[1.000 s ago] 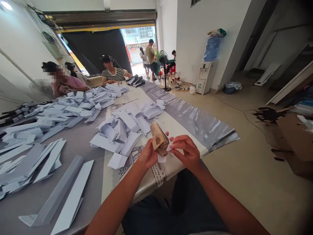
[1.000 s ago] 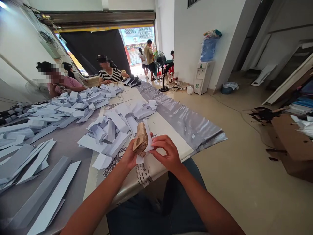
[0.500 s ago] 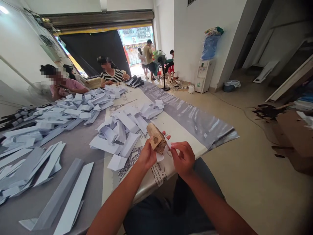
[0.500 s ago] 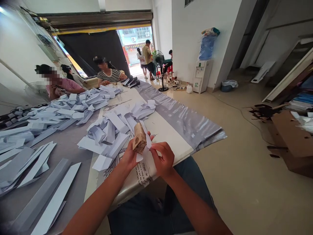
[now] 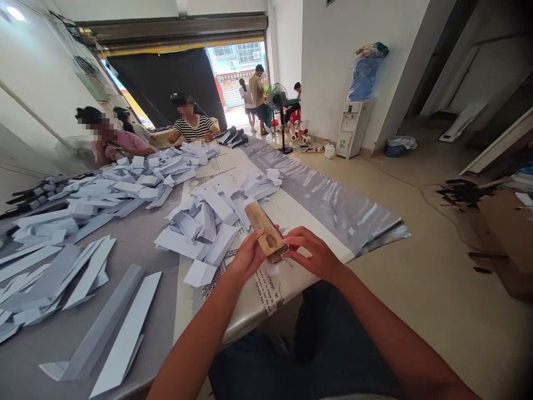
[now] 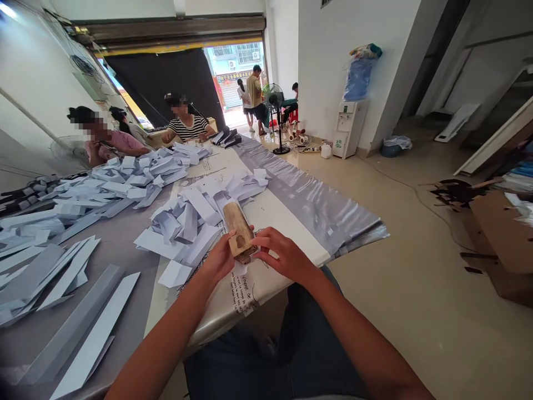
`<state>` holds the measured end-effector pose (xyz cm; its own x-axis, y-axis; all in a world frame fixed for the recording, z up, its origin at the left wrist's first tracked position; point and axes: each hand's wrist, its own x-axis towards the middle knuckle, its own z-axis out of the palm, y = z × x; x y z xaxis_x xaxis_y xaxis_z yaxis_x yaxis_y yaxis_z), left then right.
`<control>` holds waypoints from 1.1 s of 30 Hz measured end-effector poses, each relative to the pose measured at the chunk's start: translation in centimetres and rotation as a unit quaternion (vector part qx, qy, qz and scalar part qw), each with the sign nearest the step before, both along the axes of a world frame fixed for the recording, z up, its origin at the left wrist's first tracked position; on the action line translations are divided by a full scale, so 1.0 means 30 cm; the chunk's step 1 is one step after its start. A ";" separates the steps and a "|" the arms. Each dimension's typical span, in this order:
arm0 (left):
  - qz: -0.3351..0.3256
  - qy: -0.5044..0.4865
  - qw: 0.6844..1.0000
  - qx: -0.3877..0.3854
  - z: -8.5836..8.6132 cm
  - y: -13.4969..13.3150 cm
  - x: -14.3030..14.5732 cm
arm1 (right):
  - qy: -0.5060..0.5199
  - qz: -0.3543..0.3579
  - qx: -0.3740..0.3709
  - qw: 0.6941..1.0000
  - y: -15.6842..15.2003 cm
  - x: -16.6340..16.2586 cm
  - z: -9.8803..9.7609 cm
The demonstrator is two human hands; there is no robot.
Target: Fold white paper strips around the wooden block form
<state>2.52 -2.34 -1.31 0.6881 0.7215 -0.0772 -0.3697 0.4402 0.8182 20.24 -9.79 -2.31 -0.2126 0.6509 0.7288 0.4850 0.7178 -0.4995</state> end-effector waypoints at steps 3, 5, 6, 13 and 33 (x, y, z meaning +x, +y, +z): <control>-0.004 0.031 0.999 0.036 -0.013 0.015 -0.004 | -0.064 0.022 -0.089 0.994 -0.003 0.010 0.024; -0.003 0.048 0.997 0.056 -0.024 0.021 -0.004 | -0.079 0.022 -0.127 0.989 -0.010 0.013 0.028; -0.001 0.058 0.996 0.063 -0.030 0.023 -0.002 | -0.079 0.022 -0.141 0.987 -0.013 0.013 0.025; 0.091 0.063 0.985 0.129 -0.047 0.006 0.018 | 0.126 0.003 -0.200 0.972 -0.002 -0.001 -0.077; 0.282 0.049 0.916 0.283 -0.024 -0.064 0.051 | 0.422 0.026 -0.225 0.878 0.033 -0.125 -0.107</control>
